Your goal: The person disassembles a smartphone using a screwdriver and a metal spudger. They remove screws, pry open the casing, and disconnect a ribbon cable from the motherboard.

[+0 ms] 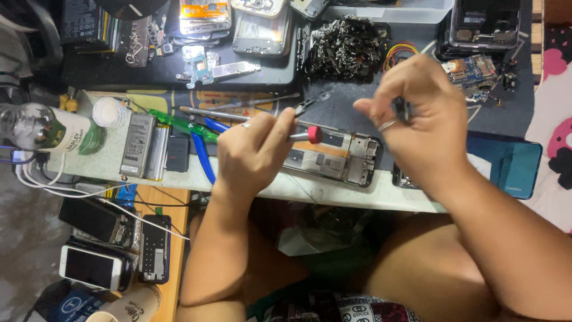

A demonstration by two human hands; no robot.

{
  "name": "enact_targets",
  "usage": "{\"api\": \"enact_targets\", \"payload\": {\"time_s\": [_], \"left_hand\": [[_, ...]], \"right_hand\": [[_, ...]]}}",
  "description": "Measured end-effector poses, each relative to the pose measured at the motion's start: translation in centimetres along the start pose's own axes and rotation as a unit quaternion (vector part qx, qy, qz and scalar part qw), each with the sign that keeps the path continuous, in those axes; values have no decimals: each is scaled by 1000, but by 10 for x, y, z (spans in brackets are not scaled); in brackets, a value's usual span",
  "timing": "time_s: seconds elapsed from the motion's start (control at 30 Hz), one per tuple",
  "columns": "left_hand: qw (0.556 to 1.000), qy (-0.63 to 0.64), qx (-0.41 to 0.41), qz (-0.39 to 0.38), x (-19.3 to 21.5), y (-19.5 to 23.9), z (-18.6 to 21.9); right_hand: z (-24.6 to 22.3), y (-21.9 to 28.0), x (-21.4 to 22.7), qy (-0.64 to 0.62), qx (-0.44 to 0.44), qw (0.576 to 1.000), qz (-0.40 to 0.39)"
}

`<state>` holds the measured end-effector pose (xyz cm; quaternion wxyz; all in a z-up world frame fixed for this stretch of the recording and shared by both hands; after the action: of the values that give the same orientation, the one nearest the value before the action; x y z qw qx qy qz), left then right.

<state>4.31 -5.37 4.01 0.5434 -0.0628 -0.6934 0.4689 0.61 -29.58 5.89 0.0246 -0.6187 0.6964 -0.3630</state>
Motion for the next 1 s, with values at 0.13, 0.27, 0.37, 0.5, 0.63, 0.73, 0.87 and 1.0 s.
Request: {"api": "enact_targets", "payload": {"time_s": [0.13,0.27,0.37,0.5,0.63,0.73,0.87,1.0], "left_hand": [[998,-39,-49,12,-10,-4,5],[998,-21,-55,17,-8,0,6],[997,-9,-74,21,-4,0,7],[994,-36,-96,38,-4,-2,11],[995,-23,-93,40,-3,-2,9],[994,-19,-92,50,-3,-1,9],[995,-6,-86,46,-2,-1,9],[997,41,-54,48,-4,3,7]], "right_hand": [[6,0,1,-37,-38,998,25],[2,-2,-4,-15,-14,1000,-1],[-3,-8,-6,23,-3,999,-42],[-4,-12,-12,15,16,995,-93],[-2,-10,-18,55,73,985,-147],[2,-7,-18,72,72,984,-147],[3,-8,-13,91,53,984,-145],[2,-8,-2,113,18,987,-110]]}}
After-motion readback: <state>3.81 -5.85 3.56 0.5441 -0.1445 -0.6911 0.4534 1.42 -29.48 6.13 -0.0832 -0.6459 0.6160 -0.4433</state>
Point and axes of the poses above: each hand's wrist, its own y-axis away from the middle knuckle, its own x-axis out of the back of the hand, z = x × y, the point moved 2 cm from there along -y, towards the middle knuckle, and after that the axes turned 3 degrees about -y, right-handed, at the moved point
